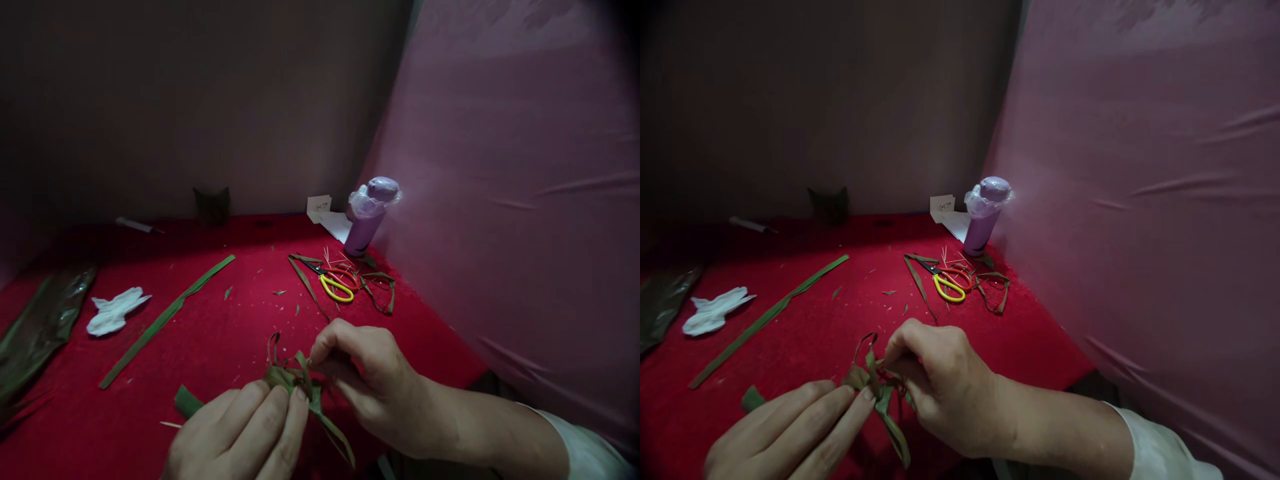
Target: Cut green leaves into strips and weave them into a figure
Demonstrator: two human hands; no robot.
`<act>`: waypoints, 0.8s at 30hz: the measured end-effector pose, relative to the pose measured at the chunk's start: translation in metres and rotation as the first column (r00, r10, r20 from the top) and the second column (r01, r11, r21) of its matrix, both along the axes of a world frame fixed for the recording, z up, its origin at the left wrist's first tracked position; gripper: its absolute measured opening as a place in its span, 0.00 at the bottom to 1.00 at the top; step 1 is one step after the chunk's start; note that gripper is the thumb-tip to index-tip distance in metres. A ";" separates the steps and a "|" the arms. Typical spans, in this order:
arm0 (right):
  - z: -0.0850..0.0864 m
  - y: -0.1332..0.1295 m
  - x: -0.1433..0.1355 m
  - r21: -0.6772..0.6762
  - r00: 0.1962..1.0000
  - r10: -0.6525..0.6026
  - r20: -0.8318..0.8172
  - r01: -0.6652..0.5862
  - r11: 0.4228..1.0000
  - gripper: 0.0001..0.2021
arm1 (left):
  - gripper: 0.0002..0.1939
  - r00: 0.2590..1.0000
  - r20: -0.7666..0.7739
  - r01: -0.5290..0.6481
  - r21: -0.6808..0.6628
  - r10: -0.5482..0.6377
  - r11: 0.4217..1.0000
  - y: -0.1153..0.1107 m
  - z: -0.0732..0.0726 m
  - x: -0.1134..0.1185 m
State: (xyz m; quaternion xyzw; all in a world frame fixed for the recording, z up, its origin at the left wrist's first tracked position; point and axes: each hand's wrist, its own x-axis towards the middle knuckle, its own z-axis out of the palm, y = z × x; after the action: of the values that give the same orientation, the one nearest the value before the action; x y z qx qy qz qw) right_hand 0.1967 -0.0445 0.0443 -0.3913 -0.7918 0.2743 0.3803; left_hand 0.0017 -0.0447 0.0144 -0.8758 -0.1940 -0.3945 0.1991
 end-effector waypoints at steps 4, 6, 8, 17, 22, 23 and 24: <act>0.008 0.000 0.000 -0.008 0.996 0.089 0.028 -0.089 0.996 0.09 | 0.15 0.999 0.011 0.034 0.062 -0.034 0.998 0.006 -0.003 0.000; 0.013 -0.001 0.000 -0.039 0.993 0.108 0.045 -0.106 0.994 0.09 | 0.15 1.000 0.008 0.025 0.048 -0.026 0.999 0.006 -0.003 -0.001; 0.017 -0.001 -0.001 -0.096 0.992 0.112 0.064 -0.105 0.990 0.07 | 0.15 0.999 0.023 0.029 0.049 -0.030 0.998 0.005 -0.003 0.000; 0.012 0.001 -0.005 -0.176 0.998 0.065 0.005 -0.063 0.982 0.04 | 0.13 1.000 0.008 -0.007 0.039 0.007 0.999 0.005 -0.007 0.002; 0.012 -0.002 0.000 -0.138 0.999 0.042 -0.004 -0.042 0.990 0.06 | 0.16 1.000 0.003 0.012 0.021 -0.012 1.000 0.006 -0.010 -0.004; 0.012 -0.003 0.002 -0.116 0.999 0.034 -0.002 -0.034 0.993 0.07 | 0.16 1.000 0.002 0.005 0.008 -0.005 1.000 0.005 -0.011 -0.005; 0.011 -0.004 0.004 -0.096 1.000 0.030 0.000 -0.030 0.995 0.07 | 0.16 1.000 -0.002 0.000 0.001 0.000 1.000 0.005 -0.012 -0.005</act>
State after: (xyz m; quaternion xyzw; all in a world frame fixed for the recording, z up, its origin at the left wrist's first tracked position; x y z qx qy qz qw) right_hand 0.2004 -0.0489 0.0552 -0.3975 -0.7837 0.3173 0.3566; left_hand -0.0037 -0.0398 0.0026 -0.8761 -0.1938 -0.3937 0.1997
